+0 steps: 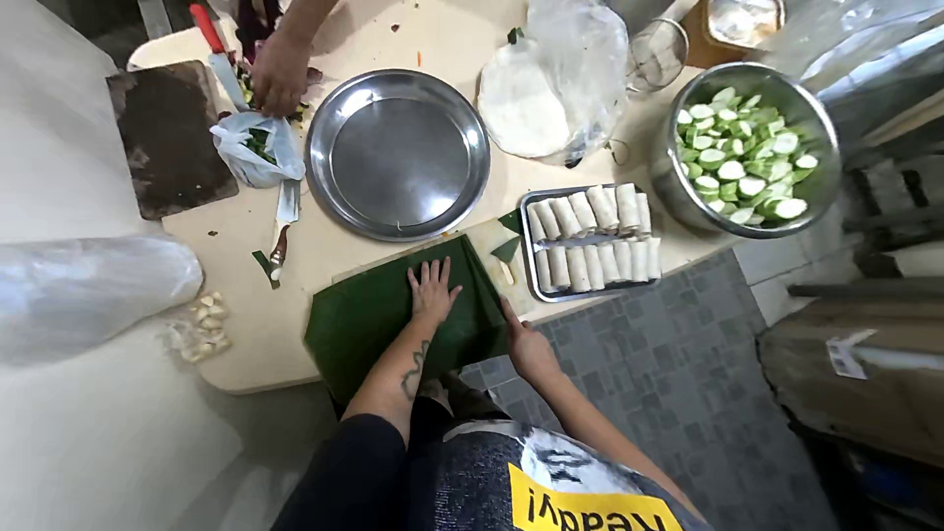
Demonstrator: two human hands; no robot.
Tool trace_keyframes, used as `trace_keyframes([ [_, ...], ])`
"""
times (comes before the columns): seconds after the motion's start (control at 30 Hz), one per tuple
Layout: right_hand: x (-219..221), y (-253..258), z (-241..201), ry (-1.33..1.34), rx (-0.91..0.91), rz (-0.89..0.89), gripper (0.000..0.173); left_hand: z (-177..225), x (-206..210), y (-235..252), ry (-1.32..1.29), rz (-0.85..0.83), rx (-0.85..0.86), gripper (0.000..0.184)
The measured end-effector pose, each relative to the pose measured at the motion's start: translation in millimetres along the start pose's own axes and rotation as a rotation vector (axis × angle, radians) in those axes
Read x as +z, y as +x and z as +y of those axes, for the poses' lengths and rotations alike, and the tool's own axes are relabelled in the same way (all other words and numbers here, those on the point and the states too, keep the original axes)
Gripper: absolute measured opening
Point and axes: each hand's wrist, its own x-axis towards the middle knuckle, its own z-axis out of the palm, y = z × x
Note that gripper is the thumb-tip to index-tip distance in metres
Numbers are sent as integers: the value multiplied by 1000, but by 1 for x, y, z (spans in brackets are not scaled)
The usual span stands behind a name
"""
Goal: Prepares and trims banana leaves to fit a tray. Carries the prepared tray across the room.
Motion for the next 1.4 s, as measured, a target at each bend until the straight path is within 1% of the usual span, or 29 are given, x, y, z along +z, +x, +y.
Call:
trace_keyframes([
  [0.1, -14, 4, -8, -78, 27, -24, 64, -1, 6, 16, -7, 29, 29, 72],
  [0.2, -24, 1, -14, -135, 58, -57, 63, 0, 15, 17, -27, 77, 23, 72],
  [0.33, -39, -3, -29, -195, 79, -111, 64, 0, 13, 18, -22, 59, 13, 72],
  [0.43, -42, -6, -32, -211, 79, -133, 66, 0, 14, 19, -28, 56, 9, 73],
  [0.63, -30, -29, -18, -227, 109, -186, 74, 1, 11, 18, -22, 44, -1, 73],
  [0.7, -22, -42, -7, -219, 113, -205, 72, 1, 12, 18, -24, 40, -1, 73],
  [0.77, -13, -57, 4, -212, 143, -249, 73, 0, 12, 18, -31, 46, 1, 72],
  [0.83, -5, -71, 13, -206, 197, -313, 78, 1, 12, 18, -27, 38, -3, 73],
  [0.9, 3, -85, 22, -193, 226, -333, 77, 1, 11, 18, -28, 30, -4, 73],
  [0.97, 6, -88, 30, -184, 234, -334, 71, 1, 11, 17, -21, 36, 2, 73],
  [1.07, -4, -86, 30, -195, 225, -326, 67, -2, 9, 20, 0, 57, 18, 72],
  [1.23, -19, -84, 23, -166, 144, -160, 61, -9, -9, 48, -1, 108, -7, 70],
  [1.3, -19, -76, 21, -155, 124, -144, 61, -12, -16, 58, -1, 121, -11, 69],
  [1.4, -16, -67, 18, -173, 136, -158, 60, -18, -20, 68, -11, 194, 43, 60],
])
